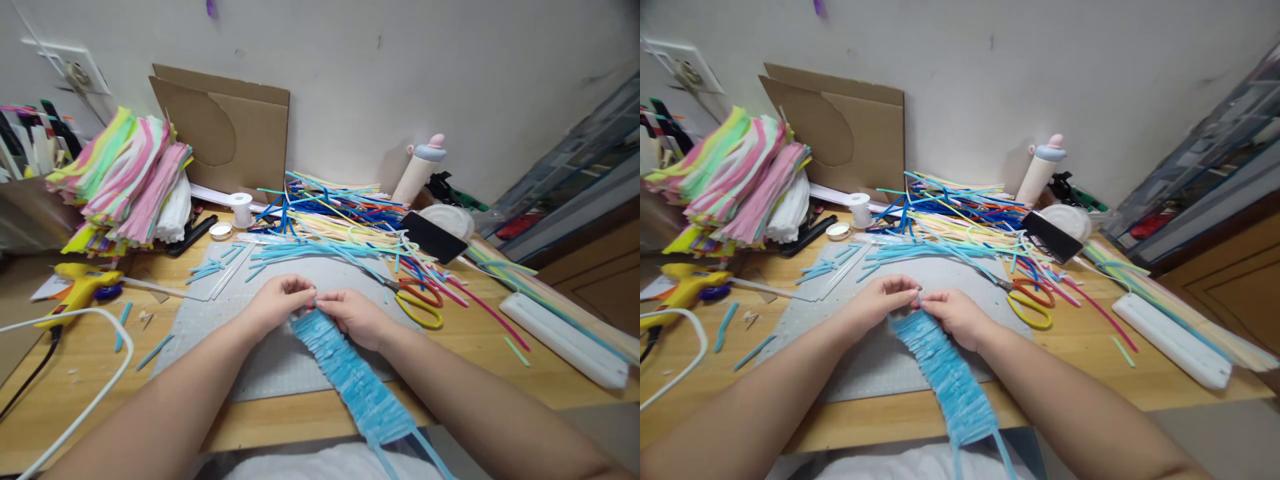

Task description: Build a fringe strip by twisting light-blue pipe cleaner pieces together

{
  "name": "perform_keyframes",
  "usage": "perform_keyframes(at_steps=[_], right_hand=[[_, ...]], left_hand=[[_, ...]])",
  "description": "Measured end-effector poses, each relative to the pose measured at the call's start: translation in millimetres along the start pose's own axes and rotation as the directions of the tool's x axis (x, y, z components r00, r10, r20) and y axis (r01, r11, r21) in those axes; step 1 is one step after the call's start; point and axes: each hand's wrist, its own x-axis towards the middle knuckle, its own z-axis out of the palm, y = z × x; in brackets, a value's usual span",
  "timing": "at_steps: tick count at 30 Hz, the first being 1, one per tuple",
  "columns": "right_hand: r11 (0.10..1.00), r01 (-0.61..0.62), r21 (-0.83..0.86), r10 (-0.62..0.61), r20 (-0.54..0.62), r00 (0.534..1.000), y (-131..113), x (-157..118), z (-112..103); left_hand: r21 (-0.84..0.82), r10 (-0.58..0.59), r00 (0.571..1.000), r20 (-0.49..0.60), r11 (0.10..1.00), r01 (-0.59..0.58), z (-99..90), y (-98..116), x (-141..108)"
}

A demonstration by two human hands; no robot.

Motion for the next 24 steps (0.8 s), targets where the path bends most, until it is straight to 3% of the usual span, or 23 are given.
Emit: perform_keyframes(at_steps=[3, 10, 15, 20, 24], right_hand=[[0.996, -0.004, -0.087, 0.003, -0.018, 1.000, 1, -1, 1], [0.984, -0.009, -0.180, -0.009, -0.095, 0.995, -8, -3, 0], [0.954, -0.003, -0.300, -0.023, -0.081, 0.996, -8, -1, -2], [0.956, 0.004, -0.295, -0.026, -0.071, 0.997, -7, 0, -2], [0.940, 0.003, -0.340, -0.023, -0.056, 0.998, -11, 1, -10]], left_hand=[[0.058, -0.015, 0.999, -0.038, 0.998, 0.017, -2.5, -1, -1], [0.021, 0.011, 0.990, -0.141, 1.000, -0.008, 1.3, -1, 1], [0.013, 0.005, 0.990, -0.139, 1.000, -0.003, 5.0, -3, 0], [0.013, -0.002, 0.989, -0.148, 1.000, 0.004, 4.7, -5, 1], [-0.011, -0.001, 0.978, -0.209, 1.000, -0.002, 2.3, -5, 1]])
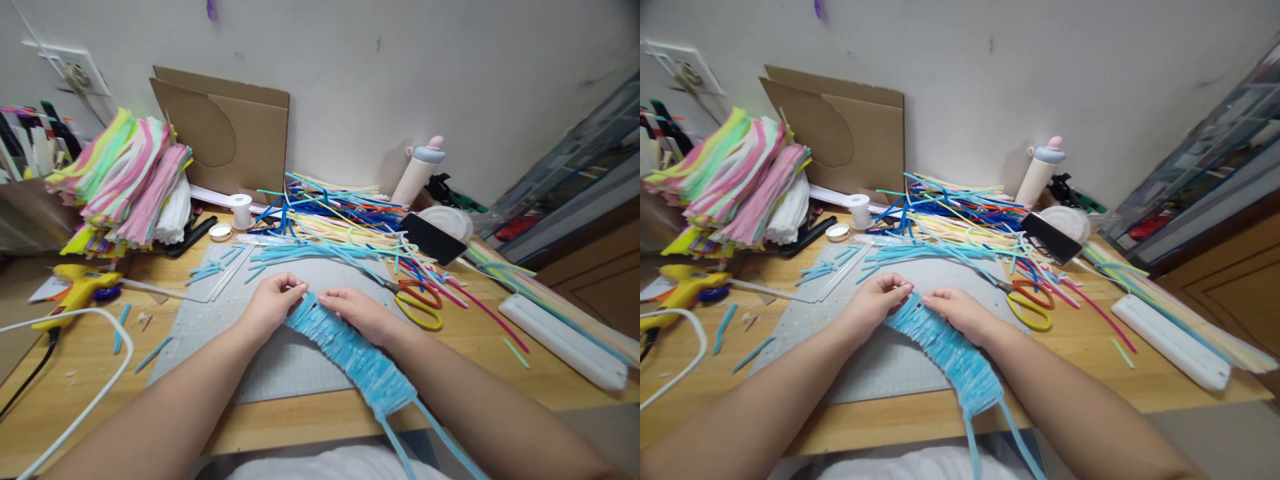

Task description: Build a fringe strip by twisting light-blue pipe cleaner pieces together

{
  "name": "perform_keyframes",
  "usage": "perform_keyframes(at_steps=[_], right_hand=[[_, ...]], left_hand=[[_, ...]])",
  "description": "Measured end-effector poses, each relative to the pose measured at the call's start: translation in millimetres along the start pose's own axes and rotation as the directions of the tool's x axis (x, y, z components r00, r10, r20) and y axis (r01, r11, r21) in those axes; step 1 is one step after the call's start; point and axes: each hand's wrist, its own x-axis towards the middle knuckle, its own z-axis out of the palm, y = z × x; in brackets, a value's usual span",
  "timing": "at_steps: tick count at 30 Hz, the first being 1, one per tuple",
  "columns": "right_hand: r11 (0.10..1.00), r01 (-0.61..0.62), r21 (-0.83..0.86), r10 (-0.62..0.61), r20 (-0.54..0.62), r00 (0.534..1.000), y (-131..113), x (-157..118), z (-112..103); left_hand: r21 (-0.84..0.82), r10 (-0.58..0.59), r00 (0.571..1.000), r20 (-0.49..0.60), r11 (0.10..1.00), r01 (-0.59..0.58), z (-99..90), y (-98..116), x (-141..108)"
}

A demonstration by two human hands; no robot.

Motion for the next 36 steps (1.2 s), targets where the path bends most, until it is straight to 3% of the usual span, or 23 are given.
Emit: perform_keyframes(at_steps=[4, 9, 11, 13, 16, 18, 21, 24, 26, 28, 29, 32, 36], right_hand=[[0.991, 0.022, -0.130, -0.004, 0.133, 0.991, -4, 0, -20], [0.956, -0.069, -0.286, 0.151, 0.276, 0.949, -9, -3, -36], [0.944, -0.058, -0.326, 0.175, 0.343, 0.923, -10, -5, -32], [0.932, 0.003, -0.363, 0.135, 0.355, 0.925, -9, -6, -26], [0.940, 0.048, -0.337, 0.055, 0.290, 0.955, -8, -6, -23], [0.981, -0.013, -0.193, 0.054, 0.210, 0.976, -8, -3, -30], [0.976, -0.057, 0.210, 0.045, 0.061, 0.997, -10, 1, -46], [0.898, 0.069, 0.435, -0.054, -0.046, 0.997, -13, 2, -52], [0.880, 0.095, 0.466, -0.107, 0.000, 0.994, -13, 0, -44], [0.849, 0.079, 0.523, -0.153, 0.100, 0.983, -12, -1, -29], [0.825, 0.089, 0.558, -0.163, 0.085, 0.983, -11, 0, -21], [0.731, 0.184, 0.658, -0.111, -0.152, 0.982, -6, 6, 0], [0.680, 0.232, 0.695, -0.060, -0.262, 0.963, -3, 11, 10]], left_hand=[[-0.007, -0.026, 0.999, -0.025, 1.000, 0.026, -7.3, 3, 0], [0.069, -0.096, 0.990, 0.104, 0.994, 0.089, -16.0, 12, -2], [0.146, -0.096, 0.976, 0.195, 0.987, 0.068, -15.6, 12, -4], [0.272, -0.089, 0.940, 0.330, 0.962, -0.005, -13.9, 11, -7], [0.402, -0.063, 0.902, 0.427, 0.907, -0.126, -12.8, 9, -11], [0.403, -0.081, 0.921, 0.380, 0.911, -0.087, -14.4, 10, -13], [0.225, -0.127, 0.966, 0.227, 0.971, 0.075, -18.9, 13, -9], [-0.062, -0.115, 0.986, 0.121, 0.990, 0.123, -21.7, 13, -2], [-0.160, -0.098, 0.991, 0.089, 0.981, 0.111, -21.2, 11, 1], [-0.164, -0.090, 0.993, 0.081, 0.981, 0.102, -18.5, 9, 2], [-0.141, -0.088, 0.992, 0.090, 0.985, 0.100, -16.5, 7, 1], [-0.065, -0.100, 0.983, 0.155, 0.992, 0.112, -9.5, 5, -2], [-0.017, -0.119, 0.981, 0.154, 0.992, 0.123, -2.8, 3, -5]])
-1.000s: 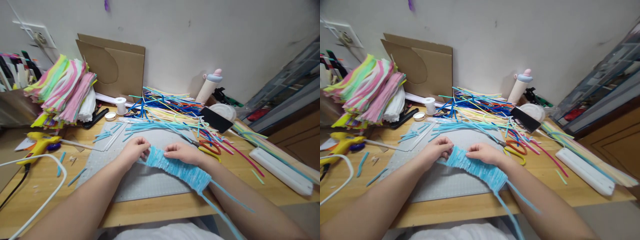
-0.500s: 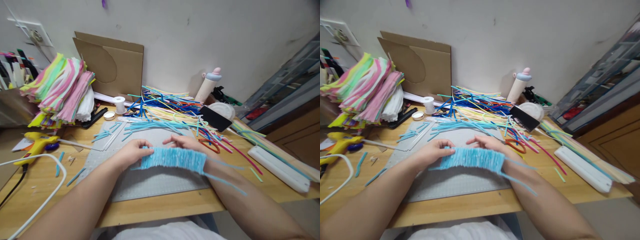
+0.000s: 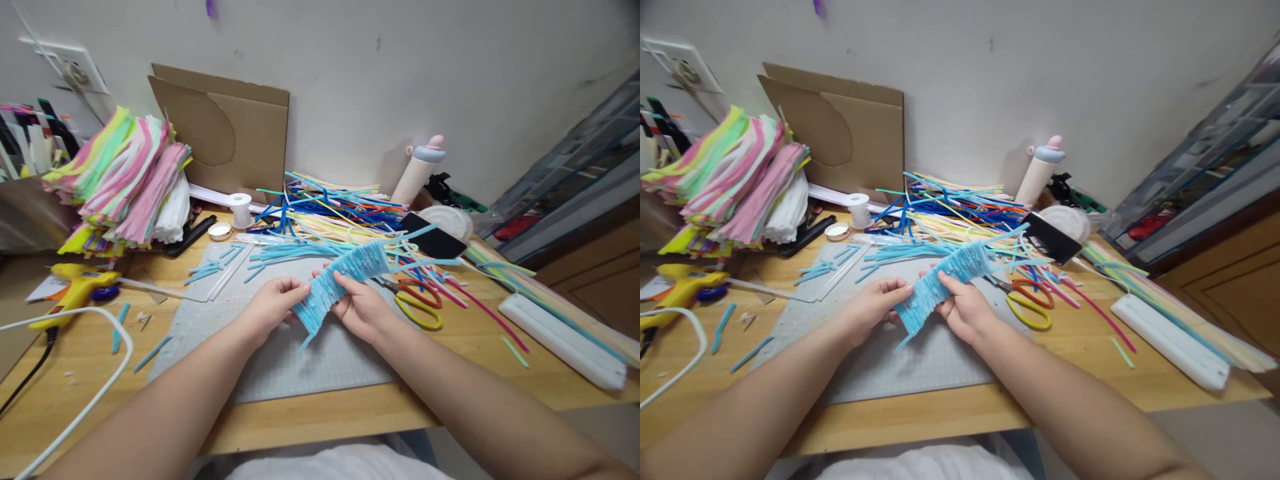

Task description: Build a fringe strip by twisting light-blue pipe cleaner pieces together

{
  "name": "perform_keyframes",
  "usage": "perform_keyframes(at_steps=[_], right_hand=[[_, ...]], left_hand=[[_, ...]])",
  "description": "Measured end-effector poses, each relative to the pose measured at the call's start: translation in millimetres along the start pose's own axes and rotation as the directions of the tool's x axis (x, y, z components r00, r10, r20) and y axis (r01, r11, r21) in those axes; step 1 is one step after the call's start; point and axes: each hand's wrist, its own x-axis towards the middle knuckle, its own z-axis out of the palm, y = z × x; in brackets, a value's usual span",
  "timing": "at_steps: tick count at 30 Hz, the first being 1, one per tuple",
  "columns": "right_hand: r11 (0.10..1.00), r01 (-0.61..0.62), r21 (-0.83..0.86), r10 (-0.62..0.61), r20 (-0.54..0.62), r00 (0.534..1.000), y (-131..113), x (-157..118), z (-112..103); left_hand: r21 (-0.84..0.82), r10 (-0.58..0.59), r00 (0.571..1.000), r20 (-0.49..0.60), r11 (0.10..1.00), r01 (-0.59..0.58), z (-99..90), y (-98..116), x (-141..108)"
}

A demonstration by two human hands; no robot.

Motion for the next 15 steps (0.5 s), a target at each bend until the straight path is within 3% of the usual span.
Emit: perform_keyframes(at_steps=[6, 15], right_hand=[[0.996, 0.005, 0.084, -0.002, -0.040, 0.999, -3, -4, 3], [0.989, 0.079, 0.121, -0.054, -0.195, 0.979, -6, -1, 3]], left_hand=[[0.027, 0.001, 1.000, 0.023, 1.000, -0.002, 4.9, -4, 0], [0.004, -0.023, 0.994, 0.106, 1.000, 0.023, 17.8, -3, -7]])
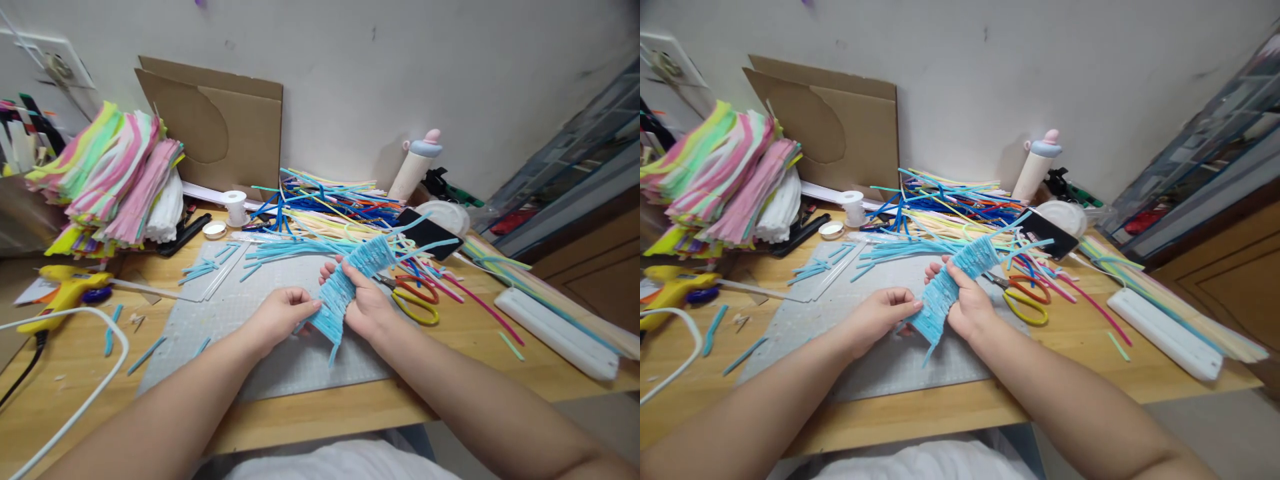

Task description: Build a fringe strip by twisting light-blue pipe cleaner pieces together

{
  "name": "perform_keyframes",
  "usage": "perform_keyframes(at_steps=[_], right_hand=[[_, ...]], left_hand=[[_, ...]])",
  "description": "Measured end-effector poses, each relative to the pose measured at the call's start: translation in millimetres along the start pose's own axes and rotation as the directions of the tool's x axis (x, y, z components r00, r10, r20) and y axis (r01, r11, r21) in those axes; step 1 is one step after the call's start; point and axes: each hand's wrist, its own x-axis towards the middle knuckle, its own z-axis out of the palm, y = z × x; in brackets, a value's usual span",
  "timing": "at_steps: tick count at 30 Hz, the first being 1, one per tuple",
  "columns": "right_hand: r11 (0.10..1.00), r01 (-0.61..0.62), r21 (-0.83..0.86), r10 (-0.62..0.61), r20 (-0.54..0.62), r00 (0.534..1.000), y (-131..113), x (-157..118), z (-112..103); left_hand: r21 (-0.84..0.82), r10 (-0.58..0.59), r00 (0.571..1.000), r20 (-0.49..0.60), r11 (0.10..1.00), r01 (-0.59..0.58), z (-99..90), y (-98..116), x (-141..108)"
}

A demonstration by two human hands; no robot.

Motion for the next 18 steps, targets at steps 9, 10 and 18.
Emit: perform_keyframes(at_steps=[9, 10, 18], right_hand=[[0.992, -0.053, -0.111, 0.066, 0.116, 0.991, 11, -10, -1], [0.993, -0.057, -0.107, 0.069, 0.111, 0.991, 12, -9, -1], [0.989, -0.076, -0.130, 0.092, 0.124, 0.988, 13, -11, -1]], left_hand=[[0.017, 0.063, 0.995, -0.081, 0.998, -0.061, 2.0, 1, 0], [0.026, 0.065, 0.995, -0.078, 0.998, -0.063, 1.9, 0, 0], [0.022, 0.049, 0.996, -0.069, 0.999, -0.048, 1.4, -3, 3]])
